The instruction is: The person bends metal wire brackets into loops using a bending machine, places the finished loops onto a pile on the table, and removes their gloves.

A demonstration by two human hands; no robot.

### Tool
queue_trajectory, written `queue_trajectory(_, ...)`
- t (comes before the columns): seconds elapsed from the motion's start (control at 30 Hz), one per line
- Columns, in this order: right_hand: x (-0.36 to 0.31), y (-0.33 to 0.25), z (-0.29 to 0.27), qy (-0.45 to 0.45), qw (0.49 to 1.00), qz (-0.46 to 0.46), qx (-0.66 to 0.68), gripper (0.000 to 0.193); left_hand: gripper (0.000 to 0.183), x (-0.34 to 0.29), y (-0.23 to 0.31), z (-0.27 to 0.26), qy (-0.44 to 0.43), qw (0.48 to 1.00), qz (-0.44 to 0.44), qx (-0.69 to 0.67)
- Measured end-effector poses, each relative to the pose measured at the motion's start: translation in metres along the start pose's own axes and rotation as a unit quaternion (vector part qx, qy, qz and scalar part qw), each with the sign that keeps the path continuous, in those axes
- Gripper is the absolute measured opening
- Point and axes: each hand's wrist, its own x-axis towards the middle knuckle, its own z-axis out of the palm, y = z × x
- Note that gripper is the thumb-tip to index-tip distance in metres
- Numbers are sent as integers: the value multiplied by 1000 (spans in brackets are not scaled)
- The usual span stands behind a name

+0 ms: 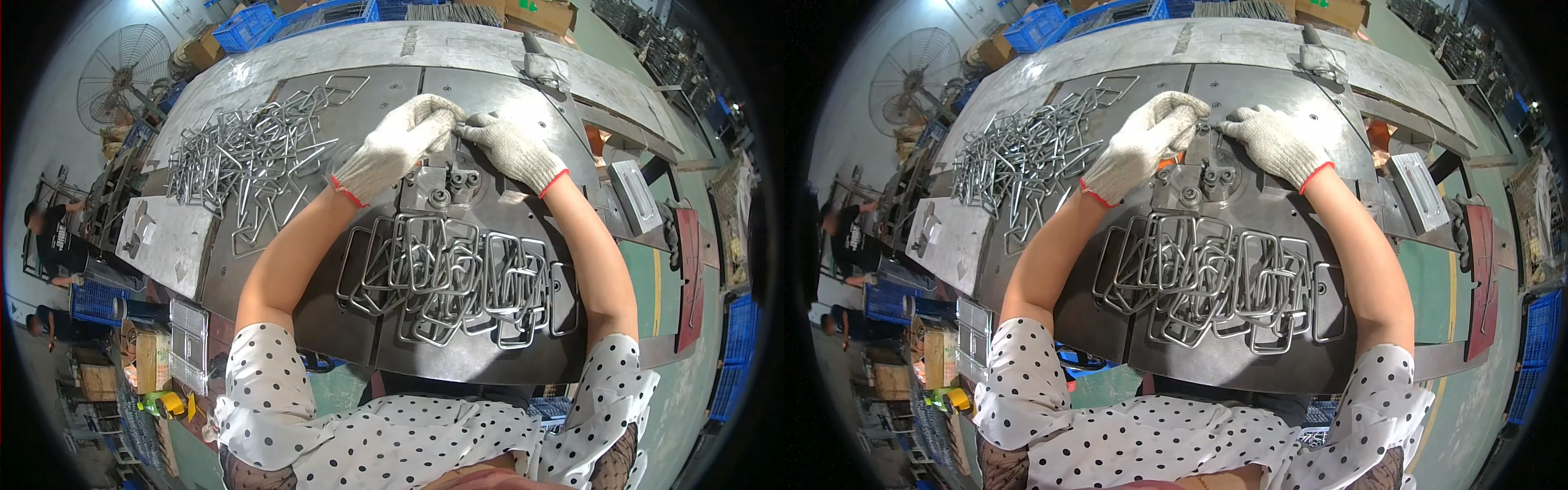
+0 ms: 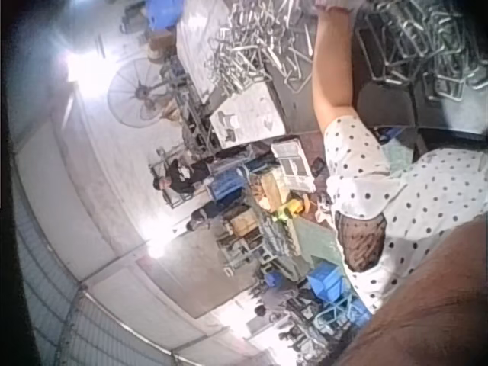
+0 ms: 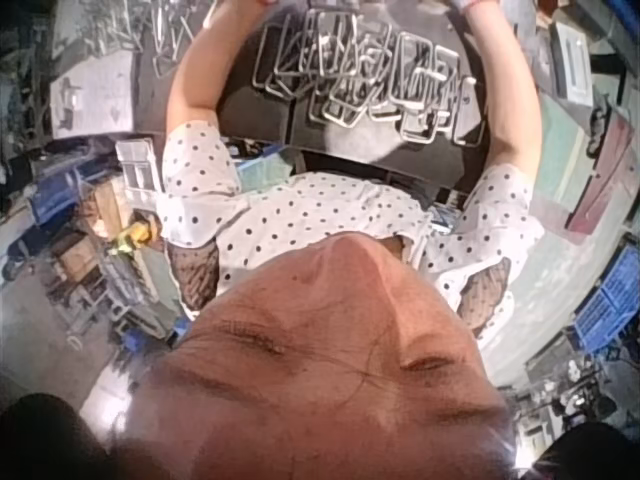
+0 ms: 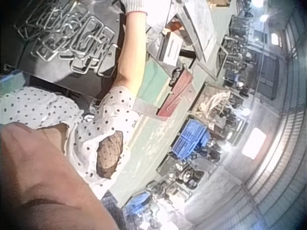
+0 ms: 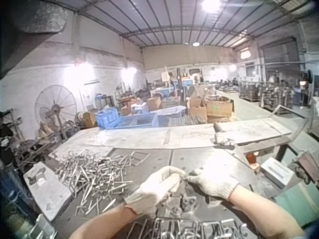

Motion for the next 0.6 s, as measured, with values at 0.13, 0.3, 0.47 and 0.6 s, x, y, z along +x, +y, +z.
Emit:
queue_trajectory(0.13,0,1,0,0,1000,2,0,41,25,1,-1,1,7,1000,5,-2)
queue_trajectory(0.3,0,2,0,-4,1000,-2,-1,42,24,3,-5,-1,3,1000,9,-6)
queue_trajectory(0.47,-1,-2,-3,-5,1000,4,8,42,23,3,-6,-2,5,1000,2,-7)
queue_trajectory(0.6,1,-7,-8,-22,1000,3,15,48,23,4,-11,-6,1,1000,18,-7)
